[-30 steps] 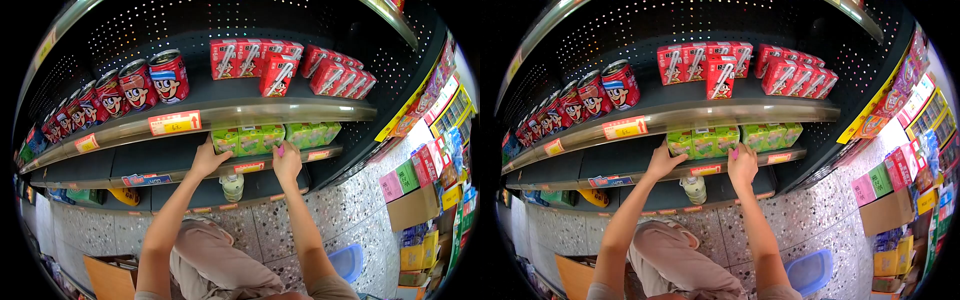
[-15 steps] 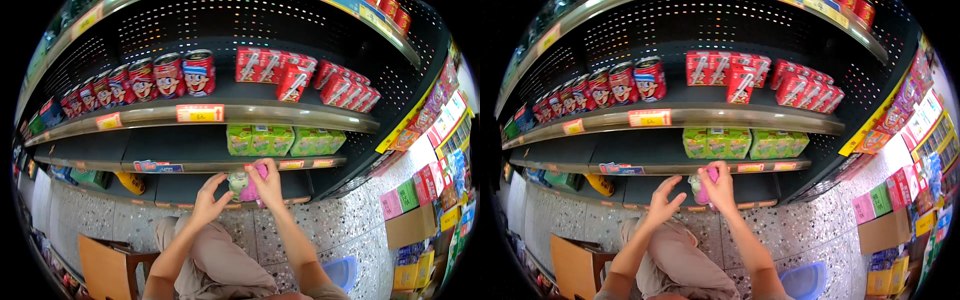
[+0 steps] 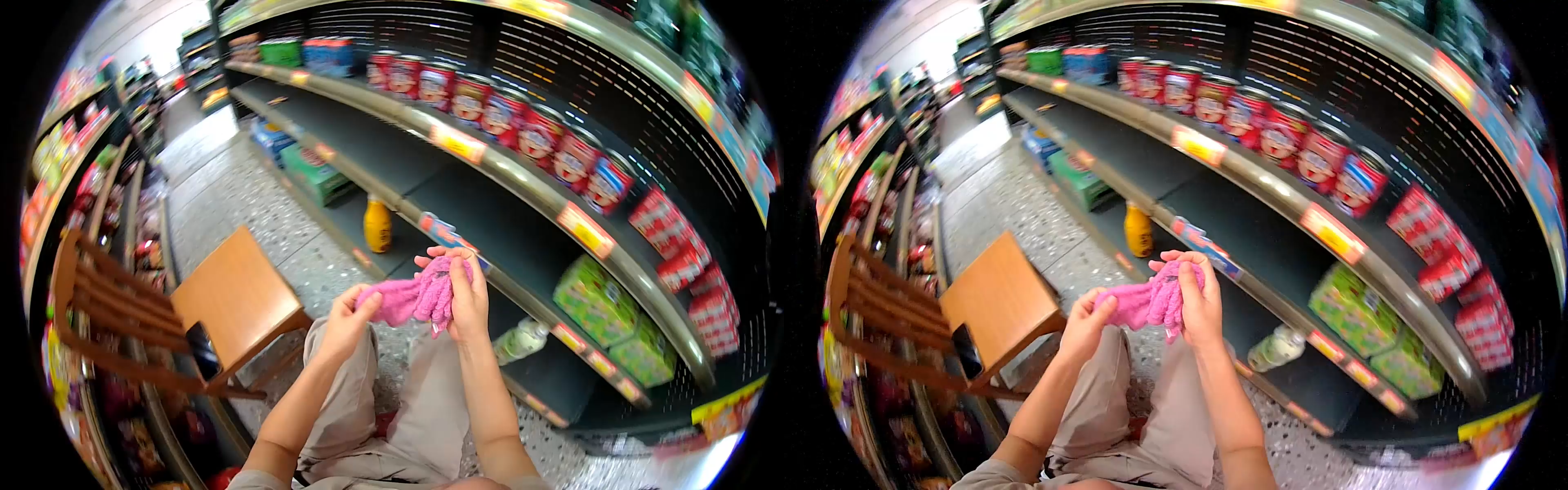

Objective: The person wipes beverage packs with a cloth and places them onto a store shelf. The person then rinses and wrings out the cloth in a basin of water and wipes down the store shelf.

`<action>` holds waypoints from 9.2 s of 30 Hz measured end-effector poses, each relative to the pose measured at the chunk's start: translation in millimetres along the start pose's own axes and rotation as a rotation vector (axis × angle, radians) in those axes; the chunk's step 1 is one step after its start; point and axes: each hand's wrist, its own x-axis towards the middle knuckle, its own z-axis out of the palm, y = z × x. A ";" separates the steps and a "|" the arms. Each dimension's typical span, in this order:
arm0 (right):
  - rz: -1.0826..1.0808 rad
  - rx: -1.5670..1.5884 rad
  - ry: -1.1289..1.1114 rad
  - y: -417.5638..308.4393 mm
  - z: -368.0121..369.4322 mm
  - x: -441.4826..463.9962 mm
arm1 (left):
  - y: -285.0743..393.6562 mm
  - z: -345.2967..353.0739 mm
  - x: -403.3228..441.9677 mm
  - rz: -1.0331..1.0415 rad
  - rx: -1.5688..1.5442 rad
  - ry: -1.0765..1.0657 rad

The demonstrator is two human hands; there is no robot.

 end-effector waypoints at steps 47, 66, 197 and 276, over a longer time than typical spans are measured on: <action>0.903 -0.493 -0.737 346.4 102.7 98.9 | 141.1 -313.7 -230.1 0.502 0.406 1.424; 0.715 -0.404 -0.904 386.1 177.9 38.2 | 169.6 -380.5 -321.1 0.485 0.387 1.561; 0.433 -1.381 -0.550 336.7 -43.2 168.4 | 10.7 -383.8 187.1 -0.523 0.127 0.333; 0.798 -0.635 2.004 238.2 144.1 -445.9 | -157.3 -71.8 -95.5 -1.258 1.117 -1.492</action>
